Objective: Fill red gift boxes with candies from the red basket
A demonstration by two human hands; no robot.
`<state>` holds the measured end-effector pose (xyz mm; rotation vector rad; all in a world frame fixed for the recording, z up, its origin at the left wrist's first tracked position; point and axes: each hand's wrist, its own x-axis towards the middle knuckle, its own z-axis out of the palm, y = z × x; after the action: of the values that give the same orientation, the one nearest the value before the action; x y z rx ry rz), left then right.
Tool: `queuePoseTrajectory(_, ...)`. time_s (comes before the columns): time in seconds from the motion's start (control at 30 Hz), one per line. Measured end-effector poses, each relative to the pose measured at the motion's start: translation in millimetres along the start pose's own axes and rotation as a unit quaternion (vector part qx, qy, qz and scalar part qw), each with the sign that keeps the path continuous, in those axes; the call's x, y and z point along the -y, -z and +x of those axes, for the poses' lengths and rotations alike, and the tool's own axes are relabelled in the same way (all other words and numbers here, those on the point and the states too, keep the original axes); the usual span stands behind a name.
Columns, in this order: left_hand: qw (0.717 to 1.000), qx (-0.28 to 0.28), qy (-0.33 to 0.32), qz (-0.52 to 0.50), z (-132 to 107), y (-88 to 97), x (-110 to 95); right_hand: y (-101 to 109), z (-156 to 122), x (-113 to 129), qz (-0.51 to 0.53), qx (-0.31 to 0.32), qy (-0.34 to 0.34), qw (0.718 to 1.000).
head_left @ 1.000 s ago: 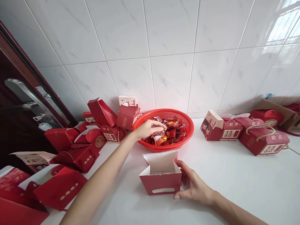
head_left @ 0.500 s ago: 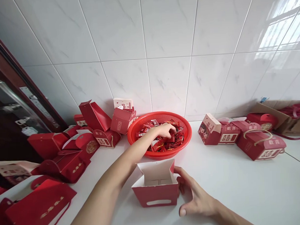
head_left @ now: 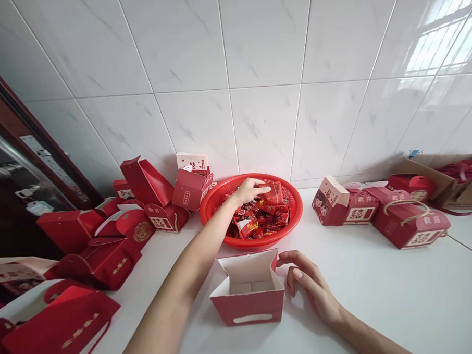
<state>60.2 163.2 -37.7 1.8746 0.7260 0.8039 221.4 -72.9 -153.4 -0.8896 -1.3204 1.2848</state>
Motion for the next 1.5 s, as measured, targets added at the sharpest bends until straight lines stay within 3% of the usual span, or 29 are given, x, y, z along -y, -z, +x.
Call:
queuePoseTrajectory(0.17, 0.996, -0.022, -0.008, -0.082, 1, -1.3, 0, 1, 4, 8, -0.015, -0.059, 0.009, 0.998)
queuePoseTrajectory(0.33, 0.989, 0.009, -0.004, -0.146, 0, -3.0, -4, 16, 31, 47, 0.007, -0.153, 0.067, 0.986)
queuePoseTrajectory(0.47, 0.983, 0.043, -0.016, -0.18, -3, -4.4, -10, 31, 70, 80, 0.132, -0.113, -0.032, 0.984)
queuePoseTrajectory(0.57, 0.981, 0.06, -0.026, -0.185, -6, -4.7, -14, 34, 92, 92, 0.188, -0.11, -0.078, 0.973)
queuePoseTrajectory(0.77, 0.975, 0.091, -0.011, -0.205, -6, -4.6, -18, 23, 110, 88, 0.106, -0.163, 0.033, 0.98)
queuePoseTrajectory(0.87, 0.97, 0.074, 0.017, -0.231, -6, -5.7, -21, 20, 113, 84, 0.065, -0.181, 0.047, 0.98)
queuePoseTrajectory(1.03, 0.987, 0.076, 0.016, -0.142, -9, -11.0, -27, 18, 116, 85, 0.011, -0.172, 0.047, 0.984)
queuePoseTrajectory(1.27, 0.992, 0.052, -0.013, -0.116, -9, -14.6, -27, 11, 122, 88, 0.04, -0.213, 0.045, 0.975)
queuePoseTrajectory(1.5, 0.995, 0.038, 0.0, -0.098, -4, -15.9, -19, 9, 127, 90, 0.117, -0.256, 0.059, 0.958)
